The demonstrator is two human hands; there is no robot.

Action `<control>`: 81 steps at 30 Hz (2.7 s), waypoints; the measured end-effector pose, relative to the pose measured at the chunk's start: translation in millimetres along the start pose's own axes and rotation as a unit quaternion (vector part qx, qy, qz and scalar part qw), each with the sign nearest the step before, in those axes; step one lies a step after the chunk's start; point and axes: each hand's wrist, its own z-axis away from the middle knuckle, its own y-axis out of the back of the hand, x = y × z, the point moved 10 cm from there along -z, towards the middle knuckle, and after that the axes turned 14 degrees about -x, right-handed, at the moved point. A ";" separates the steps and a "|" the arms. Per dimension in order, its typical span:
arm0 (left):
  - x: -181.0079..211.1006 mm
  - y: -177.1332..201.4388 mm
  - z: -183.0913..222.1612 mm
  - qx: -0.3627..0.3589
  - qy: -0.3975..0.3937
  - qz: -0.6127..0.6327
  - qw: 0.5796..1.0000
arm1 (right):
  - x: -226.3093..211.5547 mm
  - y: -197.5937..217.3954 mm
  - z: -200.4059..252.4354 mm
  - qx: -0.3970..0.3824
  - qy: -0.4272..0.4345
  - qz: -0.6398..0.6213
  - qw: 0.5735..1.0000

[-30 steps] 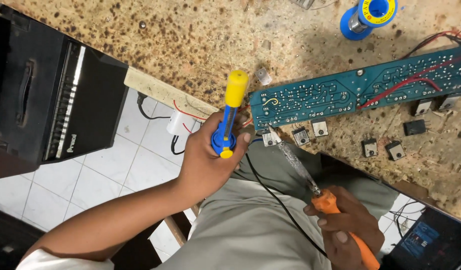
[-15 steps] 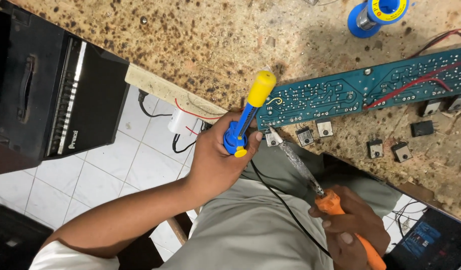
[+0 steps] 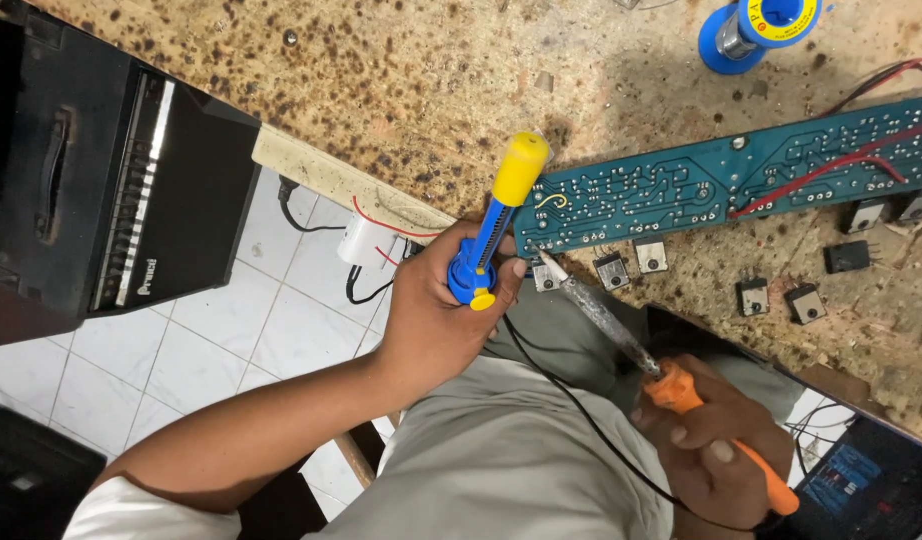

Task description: Using a soldering iron and a desoldering pump to remove electronic components from a printed circuit board.

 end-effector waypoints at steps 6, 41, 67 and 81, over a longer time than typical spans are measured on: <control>-8.4 -4.8 -0.9 -0.005 0.048 0.079 0.996 | 15.1 25.9 15.3 0.017 0.016 -0.051 0.998; 5.0 2.1 -26.7 -0.019 0.090 0.122 0.988 | -12.1 -99.1 -48.8 -0.049 0.298 0.526 0.795; -0.9 3.1 -29.6 -0.063 0.108 0.120 0.985 | -36.8 -63.3 -3.9 -0.222 0.152 0.394 0.879; 3.2 2.7 -31.1 -0.075 0.087 0.118 0.986 | -51.0 -48.3 -33.0 -0.319 0.164 0.501 0.788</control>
